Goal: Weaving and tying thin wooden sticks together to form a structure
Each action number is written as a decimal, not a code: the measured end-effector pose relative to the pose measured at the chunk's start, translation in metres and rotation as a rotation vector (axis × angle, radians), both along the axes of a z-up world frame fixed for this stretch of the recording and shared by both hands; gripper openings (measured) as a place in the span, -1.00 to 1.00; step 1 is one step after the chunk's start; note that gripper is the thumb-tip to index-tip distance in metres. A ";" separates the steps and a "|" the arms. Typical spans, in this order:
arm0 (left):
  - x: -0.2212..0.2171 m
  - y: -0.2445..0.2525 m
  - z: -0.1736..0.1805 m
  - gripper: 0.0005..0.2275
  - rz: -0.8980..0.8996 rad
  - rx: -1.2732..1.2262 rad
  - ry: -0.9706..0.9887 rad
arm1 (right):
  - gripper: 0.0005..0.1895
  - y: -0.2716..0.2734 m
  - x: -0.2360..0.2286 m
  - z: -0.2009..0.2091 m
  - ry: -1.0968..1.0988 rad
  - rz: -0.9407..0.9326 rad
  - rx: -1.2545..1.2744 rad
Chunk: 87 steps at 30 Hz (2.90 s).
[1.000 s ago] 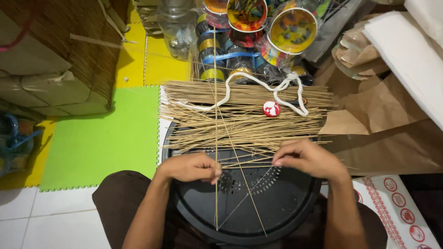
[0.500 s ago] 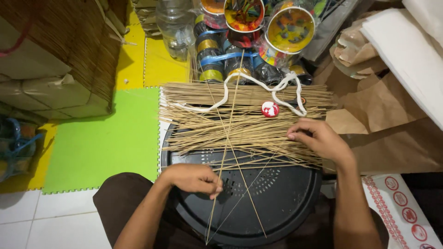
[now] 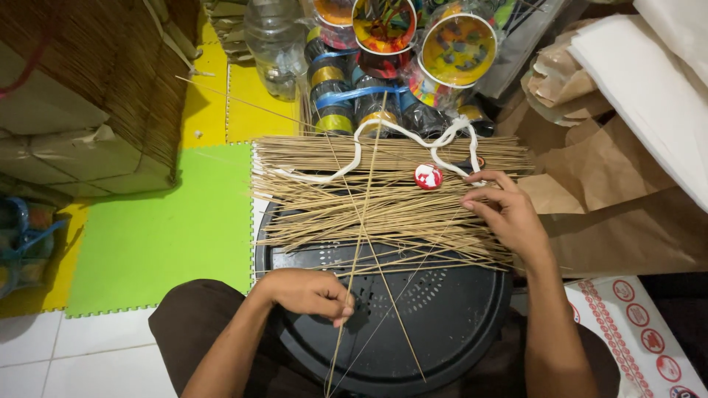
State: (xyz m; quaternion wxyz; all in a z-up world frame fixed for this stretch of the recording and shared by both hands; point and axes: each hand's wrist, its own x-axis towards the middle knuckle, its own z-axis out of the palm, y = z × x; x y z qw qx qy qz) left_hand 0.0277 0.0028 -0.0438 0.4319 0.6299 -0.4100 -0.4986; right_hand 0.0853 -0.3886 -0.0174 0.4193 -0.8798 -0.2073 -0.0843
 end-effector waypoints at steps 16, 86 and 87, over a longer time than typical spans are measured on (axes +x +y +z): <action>-0.003 -0.005 -0.002 -0.80 0.030 0.005 -0.024 | -0.90 0.051 0.003 0.045 -0.156 -0.058 -0.037; -0.019 -0.021 -0.013 -0.67 -0.108 -0.027 -0.125 | -0.92 0.130 0.025 0.028 -0.227 0.036 -0.200; -0.019 -0.021 -0.014 -0.67 -0.114 -0.023 -0.133 | -0.93 0.130 0.025 0.028 -0.230 0.041 -0.191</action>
